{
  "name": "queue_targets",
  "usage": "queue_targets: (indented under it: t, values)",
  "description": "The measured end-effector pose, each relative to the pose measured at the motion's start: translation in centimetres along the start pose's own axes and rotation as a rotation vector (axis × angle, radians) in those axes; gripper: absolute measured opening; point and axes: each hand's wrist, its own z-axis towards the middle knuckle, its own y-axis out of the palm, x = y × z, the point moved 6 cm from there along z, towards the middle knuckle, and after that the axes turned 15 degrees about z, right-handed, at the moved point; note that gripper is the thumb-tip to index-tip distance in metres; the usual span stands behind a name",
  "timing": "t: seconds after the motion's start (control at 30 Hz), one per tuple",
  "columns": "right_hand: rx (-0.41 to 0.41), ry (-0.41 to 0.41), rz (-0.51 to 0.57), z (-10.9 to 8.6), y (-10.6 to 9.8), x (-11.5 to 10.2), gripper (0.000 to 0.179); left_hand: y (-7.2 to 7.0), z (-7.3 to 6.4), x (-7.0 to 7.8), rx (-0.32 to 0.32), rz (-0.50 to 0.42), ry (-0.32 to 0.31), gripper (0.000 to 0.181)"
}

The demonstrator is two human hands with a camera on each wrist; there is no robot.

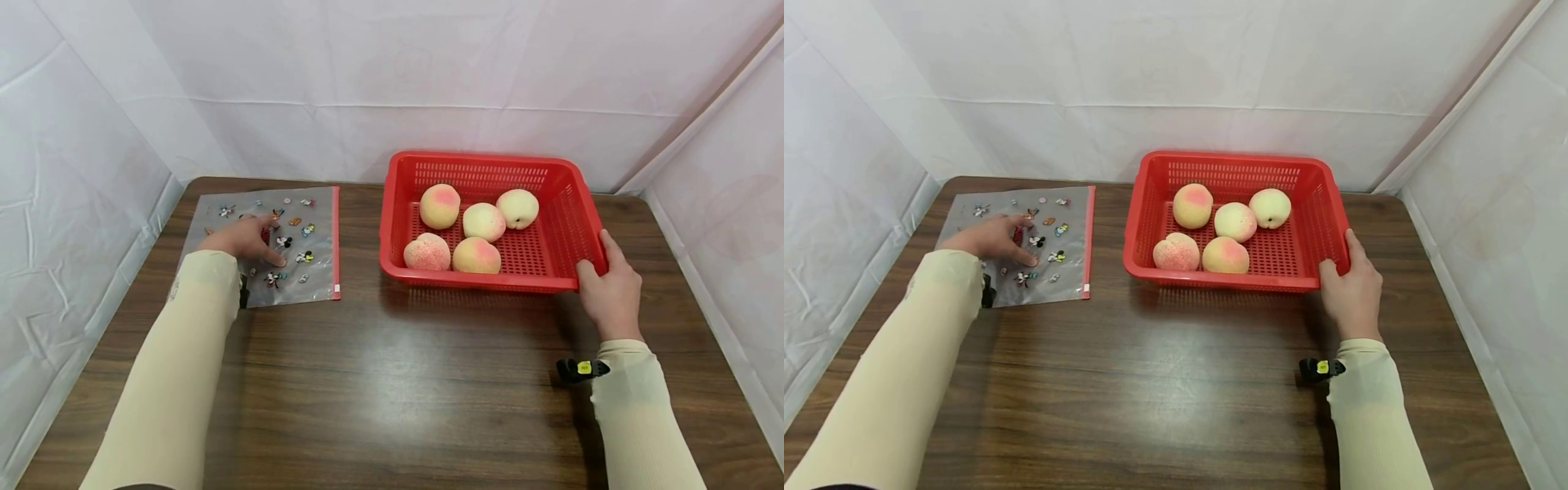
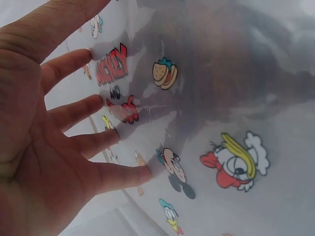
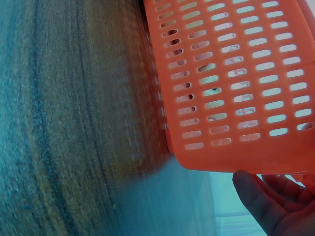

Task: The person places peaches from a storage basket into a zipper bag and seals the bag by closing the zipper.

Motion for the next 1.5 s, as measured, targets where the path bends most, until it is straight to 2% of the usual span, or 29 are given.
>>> queue_targets:
  t: [0.67,1.5]
  values:
    - [0.002,0.003,-0.007,0.1,-0.1,0.0,0.067,-0.5,1.5,0.3,0.002,0.046,0.062,0.093]
    - [-0.022,-0.013,-0.014,0.1,-0.1,0.0,0.067,-0.4,1.8,0.3,0.002,0.059,0.058,0.093]
